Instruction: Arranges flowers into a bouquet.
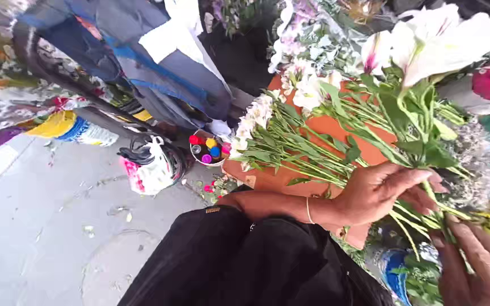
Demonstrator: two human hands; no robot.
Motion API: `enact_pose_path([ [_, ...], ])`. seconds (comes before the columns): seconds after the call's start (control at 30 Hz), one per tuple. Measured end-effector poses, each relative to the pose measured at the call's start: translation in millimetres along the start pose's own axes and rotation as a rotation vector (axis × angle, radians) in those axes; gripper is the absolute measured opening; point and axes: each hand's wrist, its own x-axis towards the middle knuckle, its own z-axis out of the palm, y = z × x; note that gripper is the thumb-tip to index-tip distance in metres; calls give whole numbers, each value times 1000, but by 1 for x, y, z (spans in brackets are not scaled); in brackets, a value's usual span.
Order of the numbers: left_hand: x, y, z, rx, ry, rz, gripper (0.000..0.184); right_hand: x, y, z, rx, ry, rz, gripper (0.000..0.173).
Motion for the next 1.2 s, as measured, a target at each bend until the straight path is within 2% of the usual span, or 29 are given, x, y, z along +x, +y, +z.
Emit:
enact_pose_path([
  [0.07, -3, 0, -21, 120, -67, 43, 27, 24, 2, 27, 66, 70, -31, 28],
  [0.13, -5, 8, -59, 494, -141, 106, 34, 40, 28, 35, 157, 52, -26, 27],
  [0.2, -13, 26, -98, 968, -195, 99, 32, 51, 60, 38, 251, 13, -15, 25],
  [0.27, -22, 42, -130, 1395, -167, 184, 29, 64, 82, 41, 355, -35, 51, 22],
  [0.33, -27, 49, -157, 1594, -92, 339, 27, 87, 86, 46, 432, -51, 115, 21],
  [0.43, -32, 63, -181, 1480, -70, 380, 26, 127, 68, 71, 471, -64, 73, 20],
  [0.53, -40, 60, -192, 1314, -165, 453, 23, 148, 45, 107, 495, -143, 24, 19],
  [0.67, -49, 40, -205, 1109, -239, 517, 18, 117, 49, 154, 496, -272, 43, 17],
  [0.8, -48, 46, -213, 1098, -256, 505, 20, 84, 55, 178, 400, -278, -28, 13],
  [0.93, -40, 48, -216, 1010, -324, 511, 20, 83, 54, 181, 284, -247, -94, 14],
  [1.0, -38, 44, -217, 979, -357, 508, 19, 88, 53, 176, 189, -173, -138, 16],
  [1.1, -37, 46, -215, 1018, -398, 479, 20, 117, 42, 152, 43, -31, -187, 22],
  [1.2, -31, 46, -209, 1064, -423, 498, 20, 157, 25, 122, 36, 64, -174, 24],
])
